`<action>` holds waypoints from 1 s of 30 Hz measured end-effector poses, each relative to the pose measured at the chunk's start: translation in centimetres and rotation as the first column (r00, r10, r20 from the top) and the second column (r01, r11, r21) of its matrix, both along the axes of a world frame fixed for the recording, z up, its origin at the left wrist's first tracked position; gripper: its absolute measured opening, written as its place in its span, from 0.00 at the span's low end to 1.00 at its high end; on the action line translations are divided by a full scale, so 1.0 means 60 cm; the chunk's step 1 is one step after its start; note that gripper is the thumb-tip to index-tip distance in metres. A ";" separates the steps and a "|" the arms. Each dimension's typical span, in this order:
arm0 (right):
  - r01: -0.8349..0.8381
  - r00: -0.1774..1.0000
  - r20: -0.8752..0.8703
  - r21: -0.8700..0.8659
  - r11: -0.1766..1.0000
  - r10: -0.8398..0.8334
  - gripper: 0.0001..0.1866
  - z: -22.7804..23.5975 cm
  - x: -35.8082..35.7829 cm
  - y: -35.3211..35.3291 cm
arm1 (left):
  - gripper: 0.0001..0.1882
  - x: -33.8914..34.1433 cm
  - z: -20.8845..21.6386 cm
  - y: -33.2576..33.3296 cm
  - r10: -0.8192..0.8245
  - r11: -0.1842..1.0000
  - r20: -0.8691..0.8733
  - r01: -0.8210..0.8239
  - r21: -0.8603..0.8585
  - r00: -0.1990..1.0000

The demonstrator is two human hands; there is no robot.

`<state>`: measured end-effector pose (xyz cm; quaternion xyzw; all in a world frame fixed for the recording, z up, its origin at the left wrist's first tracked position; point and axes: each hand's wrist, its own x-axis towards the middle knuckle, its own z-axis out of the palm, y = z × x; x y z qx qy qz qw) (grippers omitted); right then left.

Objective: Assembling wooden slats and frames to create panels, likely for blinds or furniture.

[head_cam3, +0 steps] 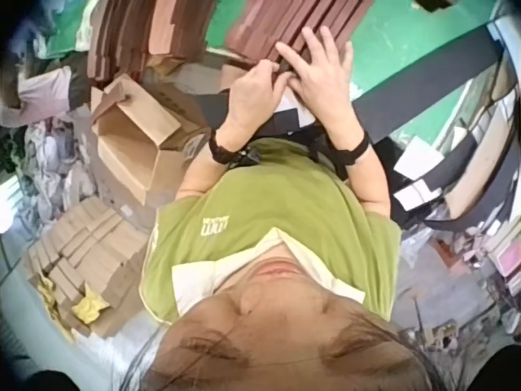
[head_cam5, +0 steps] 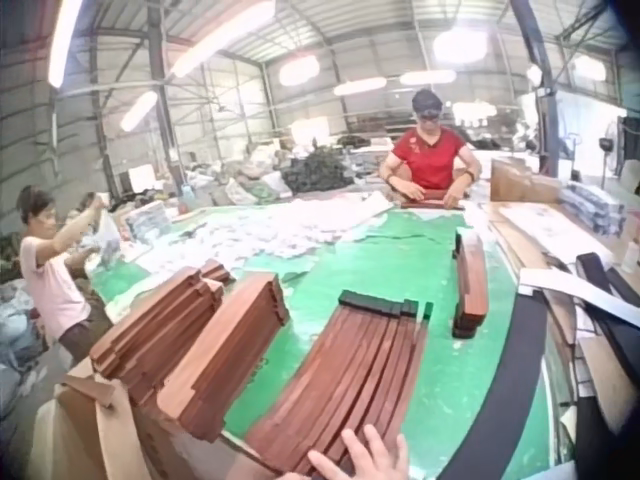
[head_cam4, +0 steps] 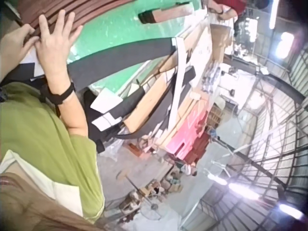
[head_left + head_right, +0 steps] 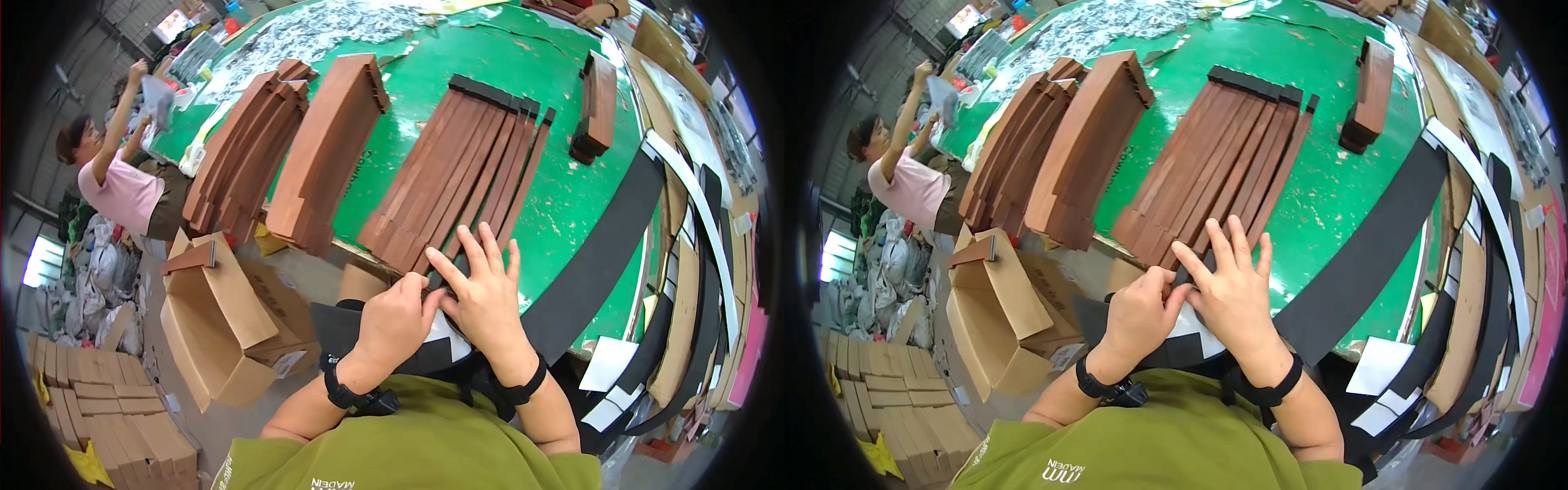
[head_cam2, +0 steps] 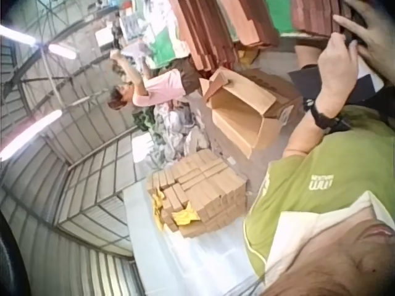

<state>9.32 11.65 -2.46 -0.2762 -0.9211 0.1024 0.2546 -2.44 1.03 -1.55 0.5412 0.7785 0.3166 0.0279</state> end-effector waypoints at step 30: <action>-0.264 0.954 -0.189 -0.157 0.952 0.233 0.18 0.083 -0.041 -0.134 | 0.16 -0.130 0.026 -0.060 -0.031 0.939 0.580 -0.175 0.295 0.814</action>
